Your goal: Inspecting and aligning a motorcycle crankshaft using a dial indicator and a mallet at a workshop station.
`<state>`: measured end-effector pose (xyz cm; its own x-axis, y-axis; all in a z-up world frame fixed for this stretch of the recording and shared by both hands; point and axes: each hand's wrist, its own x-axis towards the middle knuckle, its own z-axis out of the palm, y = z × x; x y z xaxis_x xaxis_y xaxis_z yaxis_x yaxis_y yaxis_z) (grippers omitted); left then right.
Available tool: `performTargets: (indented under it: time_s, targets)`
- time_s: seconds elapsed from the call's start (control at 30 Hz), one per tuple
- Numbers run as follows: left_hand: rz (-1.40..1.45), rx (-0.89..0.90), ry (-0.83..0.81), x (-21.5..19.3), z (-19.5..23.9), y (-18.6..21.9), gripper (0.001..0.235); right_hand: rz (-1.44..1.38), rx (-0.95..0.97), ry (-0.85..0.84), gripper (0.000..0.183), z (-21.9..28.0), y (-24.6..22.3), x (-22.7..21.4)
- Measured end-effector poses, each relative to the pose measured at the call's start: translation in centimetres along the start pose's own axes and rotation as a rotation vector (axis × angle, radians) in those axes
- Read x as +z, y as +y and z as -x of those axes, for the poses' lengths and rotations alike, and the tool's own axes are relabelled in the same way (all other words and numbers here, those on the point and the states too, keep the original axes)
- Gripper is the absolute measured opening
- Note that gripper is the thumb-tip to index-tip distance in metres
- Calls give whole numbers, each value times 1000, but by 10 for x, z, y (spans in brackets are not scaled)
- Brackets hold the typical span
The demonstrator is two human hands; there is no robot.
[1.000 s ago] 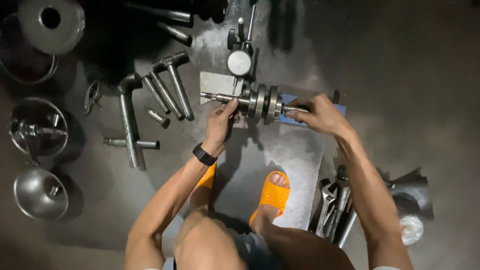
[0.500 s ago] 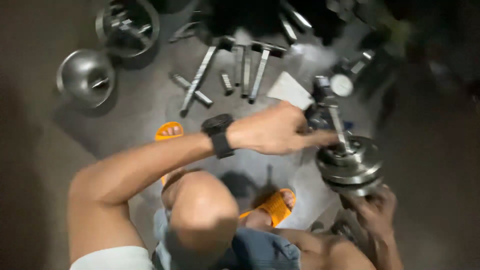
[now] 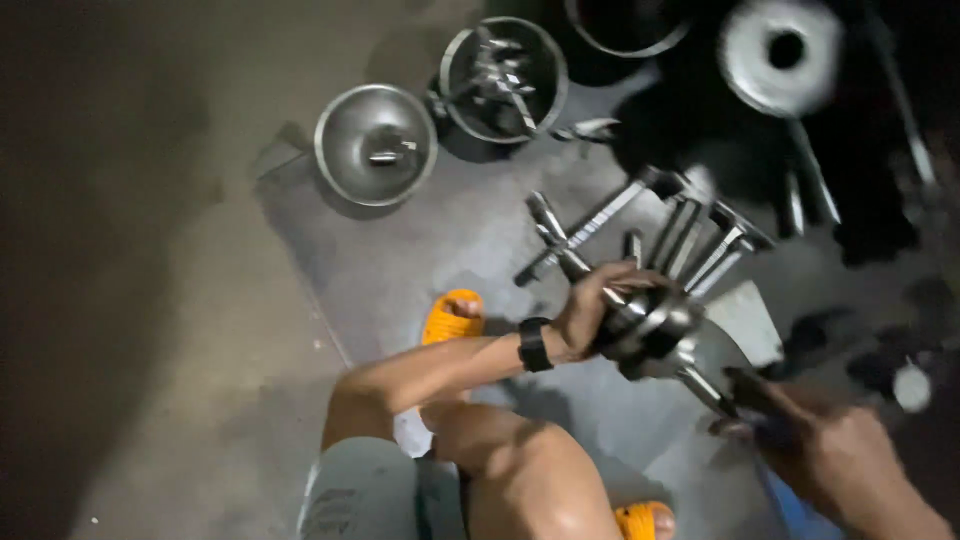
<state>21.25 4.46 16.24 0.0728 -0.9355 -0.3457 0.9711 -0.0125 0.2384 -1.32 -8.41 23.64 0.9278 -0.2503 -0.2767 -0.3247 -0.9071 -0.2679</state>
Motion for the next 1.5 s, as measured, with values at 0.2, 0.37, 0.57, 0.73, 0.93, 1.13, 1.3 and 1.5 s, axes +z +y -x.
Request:
performTargets:
  time_s: [0.2,0.37,0.57,0.73,0.93,1.13,1.3,1.5]
  targets:
    - [-598,768,449,-213,38,57,54,202,-35,16,16,-163,32,6]
    - [-137,633,263,-173,162,178,43,207,-264,187,8,-329,-52,9]
    - [-584,872,571,-234,181,186,64,-545,121,-395,49,-418,-283,13]
    - [-802,1299,839,-194,150,230,58,-986,47,-134,24,-429,-353,14]
    - [-1183,1698,903,-209,131,239,49,-997,-630,261,24,-424,-363,-27]
    - [-46,1041,740,-173,165,268,94,-1011,-1186,-258,24,-439,-359,-86]
    - [535,713,605,-171,163,248,77,-948,-963,-645,18,-465,-331,-64]
    - [752,781,710,-168,171,211,27,-589,-629,-223,17,-530,-266,40]
